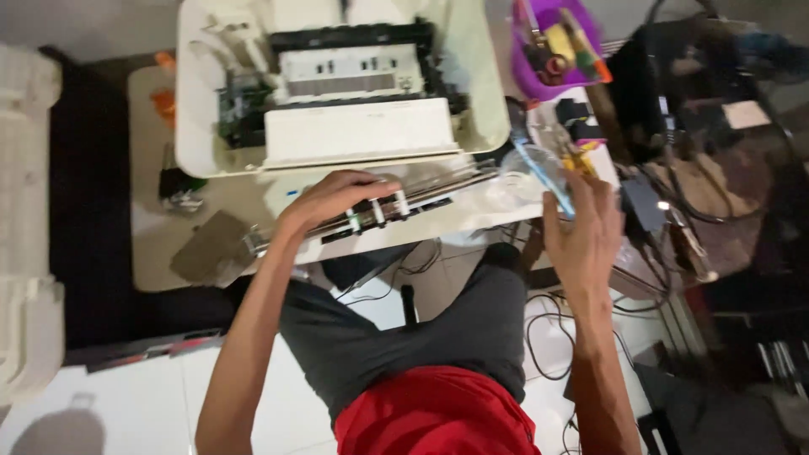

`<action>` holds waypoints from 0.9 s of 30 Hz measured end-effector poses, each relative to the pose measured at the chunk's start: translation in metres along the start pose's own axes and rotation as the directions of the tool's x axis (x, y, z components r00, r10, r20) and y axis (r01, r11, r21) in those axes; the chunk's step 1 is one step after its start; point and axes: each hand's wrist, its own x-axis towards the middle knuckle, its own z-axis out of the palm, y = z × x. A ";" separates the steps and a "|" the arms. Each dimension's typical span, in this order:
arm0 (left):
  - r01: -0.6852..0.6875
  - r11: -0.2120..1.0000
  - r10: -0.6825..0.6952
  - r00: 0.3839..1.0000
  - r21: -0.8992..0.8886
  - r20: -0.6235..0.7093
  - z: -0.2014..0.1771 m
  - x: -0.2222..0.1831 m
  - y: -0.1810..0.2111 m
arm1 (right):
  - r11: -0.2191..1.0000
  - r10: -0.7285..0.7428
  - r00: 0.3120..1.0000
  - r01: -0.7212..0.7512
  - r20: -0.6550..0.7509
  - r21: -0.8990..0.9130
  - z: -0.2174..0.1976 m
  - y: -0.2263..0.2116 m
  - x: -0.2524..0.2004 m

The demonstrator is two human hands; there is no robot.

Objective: The person is cleaning a metal component from a disassembled printer using a toothbrush and a cleaning solution.

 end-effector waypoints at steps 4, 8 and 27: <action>-0.050 0.999 0.050 0.998 -0.009 0.030 -0.004 0.002 -0.003 | 0.967 -0.065 0.983 0.105 -0.173 0.231 0.025 -0.015 -0.026; -0.074 0.997 0.075 0.995 -0.021 0.069 -0.010 0.012 -0.018 | 0.912 -0.139 0.983 0.079 0.123 0.403 0.057 -0.123 -0.093; -0.090 0.996 0.090 0.993 0.002 0.073 -0.013 0.023 -0.031 | -0.519 -0.715 0.689 -0.408 -0.120 0.751 0.089 -0.336 -0.088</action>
